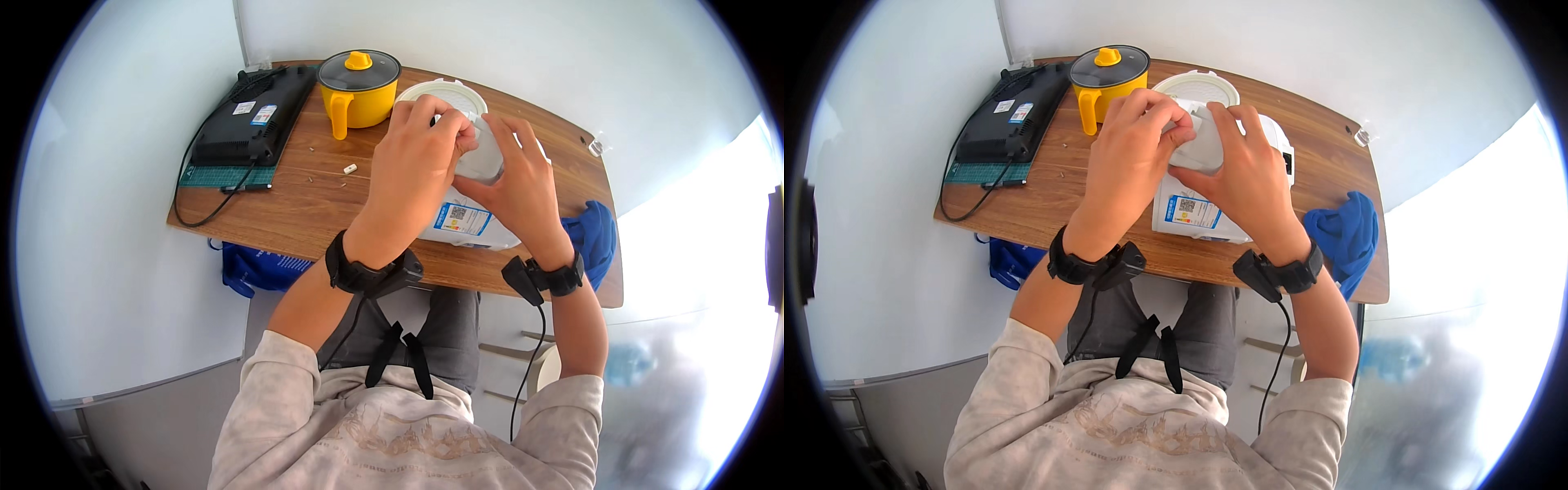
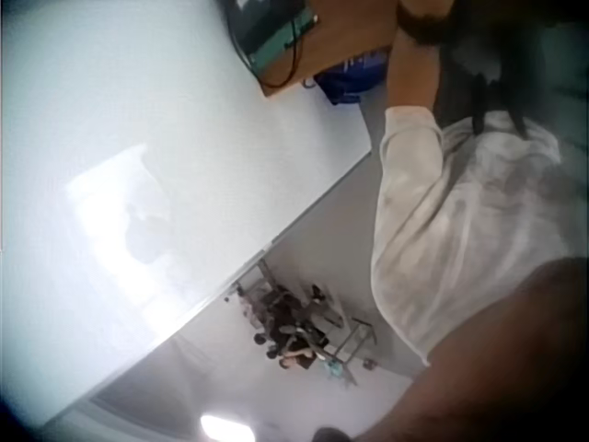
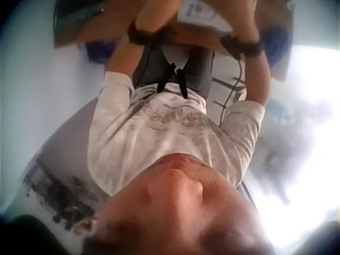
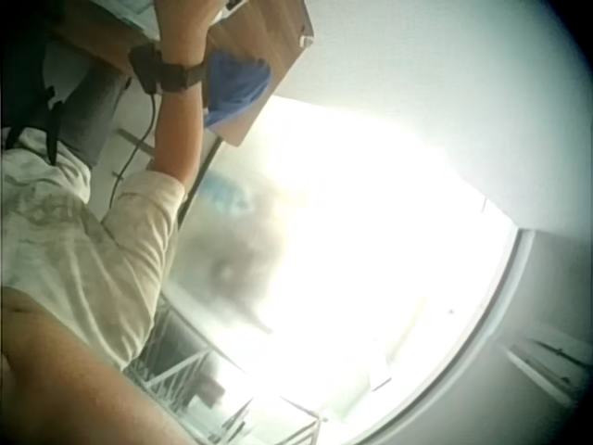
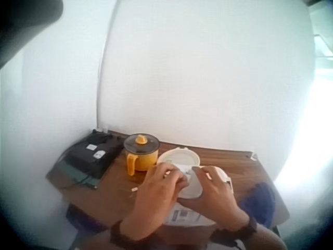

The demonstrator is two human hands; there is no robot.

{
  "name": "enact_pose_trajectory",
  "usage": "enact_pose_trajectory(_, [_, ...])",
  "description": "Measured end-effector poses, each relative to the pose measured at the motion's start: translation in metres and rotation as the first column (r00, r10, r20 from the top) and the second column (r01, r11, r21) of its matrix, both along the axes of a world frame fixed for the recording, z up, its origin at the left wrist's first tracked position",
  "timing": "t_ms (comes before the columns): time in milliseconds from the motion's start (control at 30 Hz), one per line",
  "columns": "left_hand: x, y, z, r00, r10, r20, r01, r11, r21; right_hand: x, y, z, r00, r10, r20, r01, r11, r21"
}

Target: The person assembles a rice cooker by inserting a small plastic component into the lid, attaching the lid to the main body, and securing a side latch with a screwdriver. The person handles the lid, main body, and a screwdriver during the process.

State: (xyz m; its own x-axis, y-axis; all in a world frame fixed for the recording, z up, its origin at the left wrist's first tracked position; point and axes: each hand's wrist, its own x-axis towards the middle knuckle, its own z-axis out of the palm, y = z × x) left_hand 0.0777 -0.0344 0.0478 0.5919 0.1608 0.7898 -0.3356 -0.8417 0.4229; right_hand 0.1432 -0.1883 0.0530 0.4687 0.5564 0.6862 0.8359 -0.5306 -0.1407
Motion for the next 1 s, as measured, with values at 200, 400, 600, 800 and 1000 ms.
enact_pose_trajectory(200, [-0.006,0.045,0.002,0.999,-0.021,0.032,0.024,0.993,-0.113,-0.003,-0.006,0.0,1.0,-0.006,-0.016,0.006,0.999,-0.038])
enact_pose_trajectory(400, [-0.01,0.181,-0.07,0.885,0.158,-0.439,-0.218,0.972,-0.089,-0.004,-0.003,0.002,0.999,0.003,-0.038,-0.005,0.998,-0.063])
enact_pose_trajectory(600, [-0.007,0.227,-0.137,0.793,0.27,-0.546,-0.271,0.959,0.08,-0.005,-0.004,0.002,0.998,-0.026,-0.061,0.021,0.997,-0.08])
enact_pose_trajectory(800, [-0.008,0.235,-0.151,0.762,0.307,-0.57,-0.277,0.95,0.142,-0.003,-0.003,0.004,0.992,-0.028,-0.121,0.016,0.995,-0.098])
enact_pose_trajectory(1000, [-0.014,0.224,-0.154,0.858,0.19,-0.477,-0.156,0.982,0.109,-0.001,-0.004,0.003,0.992,-0.017,-0.124,0.004,0.995,-0.103])
